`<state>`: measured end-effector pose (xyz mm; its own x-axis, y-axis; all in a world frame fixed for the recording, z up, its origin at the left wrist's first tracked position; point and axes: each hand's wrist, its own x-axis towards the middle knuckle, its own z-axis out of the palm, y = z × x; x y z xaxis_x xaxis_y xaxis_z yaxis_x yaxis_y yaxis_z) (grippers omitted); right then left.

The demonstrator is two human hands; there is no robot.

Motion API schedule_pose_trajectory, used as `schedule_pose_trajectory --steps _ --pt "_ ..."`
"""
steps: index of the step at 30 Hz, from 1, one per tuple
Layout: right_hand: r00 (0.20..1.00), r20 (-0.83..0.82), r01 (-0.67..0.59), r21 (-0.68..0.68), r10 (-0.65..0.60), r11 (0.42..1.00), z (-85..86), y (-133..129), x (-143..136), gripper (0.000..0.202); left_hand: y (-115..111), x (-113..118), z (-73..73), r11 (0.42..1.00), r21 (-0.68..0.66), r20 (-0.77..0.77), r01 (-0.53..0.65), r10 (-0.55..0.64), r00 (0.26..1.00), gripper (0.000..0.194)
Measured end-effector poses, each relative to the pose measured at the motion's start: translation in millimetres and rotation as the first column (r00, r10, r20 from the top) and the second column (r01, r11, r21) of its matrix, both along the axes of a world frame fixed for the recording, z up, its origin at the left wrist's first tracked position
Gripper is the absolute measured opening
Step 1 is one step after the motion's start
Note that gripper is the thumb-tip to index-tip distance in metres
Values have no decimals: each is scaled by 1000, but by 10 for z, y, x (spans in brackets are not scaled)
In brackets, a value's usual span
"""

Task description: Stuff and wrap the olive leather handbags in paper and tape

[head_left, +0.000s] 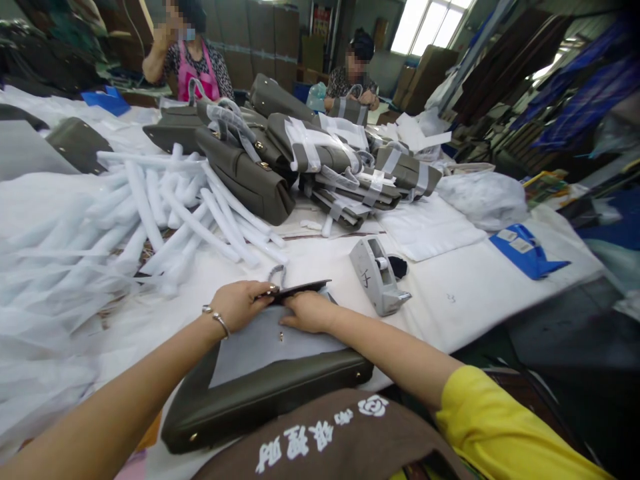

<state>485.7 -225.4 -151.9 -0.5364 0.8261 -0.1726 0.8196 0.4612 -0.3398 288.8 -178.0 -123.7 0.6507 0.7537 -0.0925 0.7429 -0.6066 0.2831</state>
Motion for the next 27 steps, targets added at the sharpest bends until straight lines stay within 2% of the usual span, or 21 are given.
schedule_pose_trajectory --steps 3,6,9,14,18,21,27 --pt "992 123 27 67 -35 997 51 -125 -45 41 -170 -69 -40 996 -25 58 87 -85 995 33" --pt "979 205 -37 130 9 991 121 -250 -66 30 -296 -151 -112 994 -20 116 107 -104 988 35" --pt "972 225 -106 182 64 978 218 -324 -43 24 -311 -179 -152 997 -17 173 78 -74 982 35" --pt "976 164 -190 317 143 929 400 -386 131 25 -250 -141 -121 999 -39 198 35 -27 980 33" --pt "987 -7 -155 229 161 961 484 -458 369 22 -325 -106 -126 988 19 122 152 -153 981 33" --pt "971 -173 -142 129 164 981 477 -500 482 22 -420 -84 -173 964 80 83 254 -260 962 33" --pt "937 -290 -190 51 197 980 380 -453 387 31 -484 -74 -276 945 137 72 297 -309 948 35"
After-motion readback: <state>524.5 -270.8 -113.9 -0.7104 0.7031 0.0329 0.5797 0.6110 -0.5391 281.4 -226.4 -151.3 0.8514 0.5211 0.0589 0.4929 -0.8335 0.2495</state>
